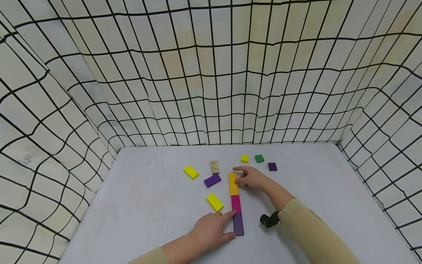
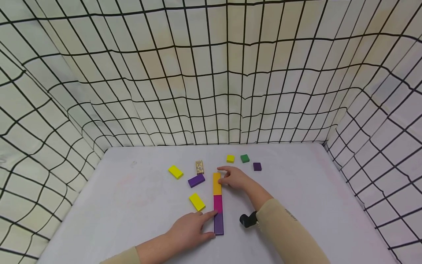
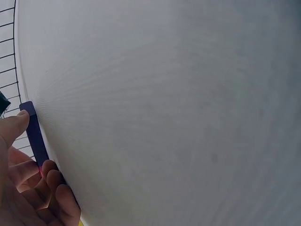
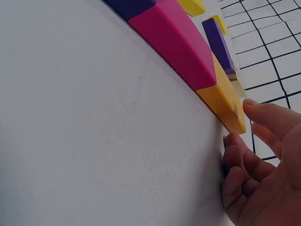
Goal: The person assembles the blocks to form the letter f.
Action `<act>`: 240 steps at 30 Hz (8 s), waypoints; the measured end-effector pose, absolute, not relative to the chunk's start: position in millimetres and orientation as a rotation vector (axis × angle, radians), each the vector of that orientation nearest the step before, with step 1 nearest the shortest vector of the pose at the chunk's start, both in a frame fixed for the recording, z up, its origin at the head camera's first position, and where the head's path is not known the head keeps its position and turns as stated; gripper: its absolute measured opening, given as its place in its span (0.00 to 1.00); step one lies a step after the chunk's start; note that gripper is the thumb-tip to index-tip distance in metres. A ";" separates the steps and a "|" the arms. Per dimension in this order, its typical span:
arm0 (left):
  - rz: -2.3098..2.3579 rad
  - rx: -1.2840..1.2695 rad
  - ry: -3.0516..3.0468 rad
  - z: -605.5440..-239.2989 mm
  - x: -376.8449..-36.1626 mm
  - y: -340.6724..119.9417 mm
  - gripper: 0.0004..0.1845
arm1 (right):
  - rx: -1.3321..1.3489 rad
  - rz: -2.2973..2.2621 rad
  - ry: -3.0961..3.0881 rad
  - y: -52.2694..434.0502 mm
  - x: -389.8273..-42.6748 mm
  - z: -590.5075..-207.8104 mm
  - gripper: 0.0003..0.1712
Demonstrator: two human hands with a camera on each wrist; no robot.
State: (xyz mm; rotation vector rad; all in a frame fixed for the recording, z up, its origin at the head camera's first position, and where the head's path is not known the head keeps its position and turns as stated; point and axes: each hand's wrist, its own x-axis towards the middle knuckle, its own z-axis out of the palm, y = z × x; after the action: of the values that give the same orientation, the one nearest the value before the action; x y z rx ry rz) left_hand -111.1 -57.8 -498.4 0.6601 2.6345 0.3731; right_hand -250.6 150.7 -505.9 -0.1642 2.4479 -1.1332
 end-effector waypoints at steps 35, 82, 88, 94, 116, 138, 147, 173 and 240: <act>0.379 0.682 2.628 -499.1 -112.6 -59.0 0.35 | -0.618 -0.526 2.657 99.7 -274.2 -482.7 0.18; 0.391 0.727 2.661 -502.8 -109.9 -59.7 0.35 | -0.747 -0.363 2.757 88.1 -267.4 -483.0 0.24; 0.377 0.699 2.652 -503.0 -110.8 -58.9 0.34 | -0.639 -0.545 2.742 106.3 -269.4 -478.6 0.23; 0.375 0.698 2.658 -503.0 -110.2 -58.5 0.35 | -0.608 -0.605 2.759 132.6 -268.6 -480.5 0.22; 0.382 0.675 2.645 -502.4 -109.8 -59.8 0.35 | -0.515 -0.659 2.755 203.0 -256.6 -499.0 0.21; 0.370 0.671 2.651 -503.9 -111.0 -57.4 0.35 | -0.485 -0.599 2.776 192.1 -263.5 -510.4 0.21; 0.375 0.650 2.645 -504.1 -111.3 -56.7 0.35 | -0.467 -0.635 2.758 192.6 -263.8 -510.3 0.21; 0.383 0.626 2.637 -504.6 -110.6 -54.8 0.35 | -0.347 -0.883 2.653 199.9 -259.8 -505.3 0.22; 0.396 0.892 2.741 -475.8 -178.3 -121.3 0.19 | -0.264 -1.002 2.610 203.5 -265.3 -515.3 0.17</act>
State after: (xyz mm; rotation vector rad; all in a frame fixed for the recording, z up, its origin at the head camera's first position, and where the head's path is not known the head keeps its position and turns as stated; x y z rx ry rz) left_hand -178.3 -121.3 -475.8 0.8920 2.7410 0.3957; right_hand -265.3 203.5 -515.3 -0.2638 2.6103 -1.0024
